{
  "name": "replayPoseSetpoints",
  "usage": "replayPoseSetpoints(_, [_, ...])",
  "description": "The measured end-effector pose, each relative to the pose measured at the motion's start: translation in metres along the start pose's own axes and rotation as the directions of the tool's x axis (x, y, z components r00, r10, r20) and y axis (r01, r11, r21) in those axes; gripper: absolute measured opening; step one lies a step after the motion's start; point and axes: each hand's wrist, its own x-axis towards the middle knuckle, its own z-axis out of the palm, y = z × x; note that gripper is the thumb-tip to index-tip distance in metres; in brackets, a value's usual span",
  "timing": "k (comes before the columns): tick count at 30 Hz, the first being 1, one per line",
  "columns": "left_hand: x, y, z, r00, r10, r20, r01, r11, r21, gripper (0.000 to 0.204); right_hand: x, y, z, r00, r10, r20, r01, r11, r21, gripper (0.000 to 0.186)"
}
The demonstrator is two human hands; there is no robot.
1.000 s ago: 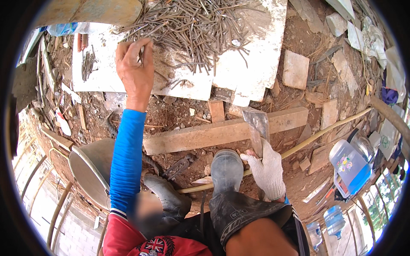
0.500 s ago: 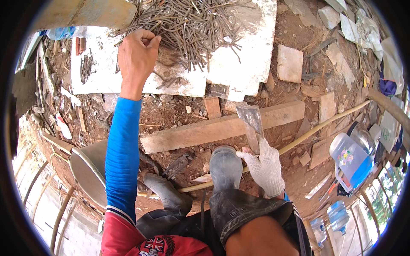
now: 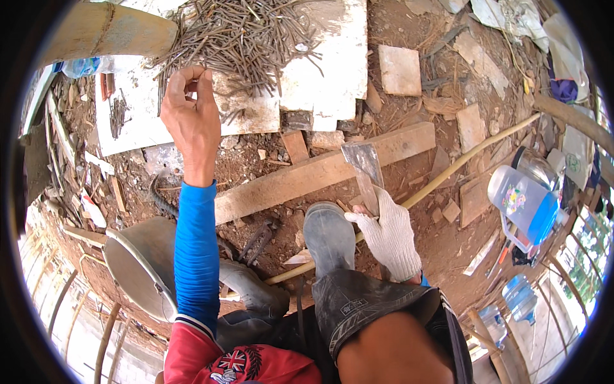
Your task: The person repeatedly picks up thin metal rods from a pile, places them on a wooden plank, and cuts them with a hammer. The cut pieces fall into a bucket below. The person continues this process throughout the clip.
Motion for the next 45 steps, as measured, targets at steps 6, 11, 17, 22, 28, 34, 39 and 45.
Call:
replayPoseSetpoints(6, [-0.042,0.038,-0.001,0.904,-0.323,0.280,0.387,0.897,-0.215,0.005,-0.015,0.007,-0.005,0.998,0.052,-0.045,-0.050,0.997,0.051,0.043])
replayPoseSetpoints(11, [-0.139,0.072,0.028,0.872,0.209,0.442,-0.121,0.968,-0.218,0.009,-0.017,0.022,-0.003,0.992,0.047,-0.120,-0.036,0.995,0.095,0.045])
replayPoseSetpoints(17, [-0.177,0.080,0.049,0.833,0.292,0.469,-0.243,0.956,-0.165,0.009,-0.024,0.038,0.000,0.987,0.107,-0.120,-0.092,0.988,0.124,0.044])
replayPoseSetpoints(22, [-0.189,0.066,0.042,0.891,0.266,0.367,-0.208,0.959,-0.192,0.016,-0.025,0.052,0.005,0.990,0.071,-0.124,-0.056,0.992,0.117,0.044])
replayPoseSetpoints(28, [-0.196,0.046,0.010,0.858,0.323,0.399,-0.286,0.946,-0.151,0.040,-0.020,0.043,0.006,0.981,0.188,-0.058,-0.180,0.976,0.123,0.043])
replayPoseSetpoints(34, [-0.200,0.048,0.015,0.783,0.390,0.485,-0.409,0.910,-0.071,0.054,-0.017,0.045,0.010,0.992,0.114,-0.060,-0.107,0.988,0.108,0.043])
replayPoseSetpoints(39, [-0.202,0.046,0.014,0.757,0.410,0.509,-0.453,0.890,-0.044,0.054,-0.015,0.045,0.013,0.999,0.009,-0.051,-0.006,0.998,0.057,0.049])
replayPoseSetpoints(45, [-0.202,0.046,0.019,0.732,0.437,0.522,-0.505,0.863,-0.014,0.053,-0.015,0.036,0.016,0.993,-0.101,-0.061,0.099,0.995,-0.033,0.051])
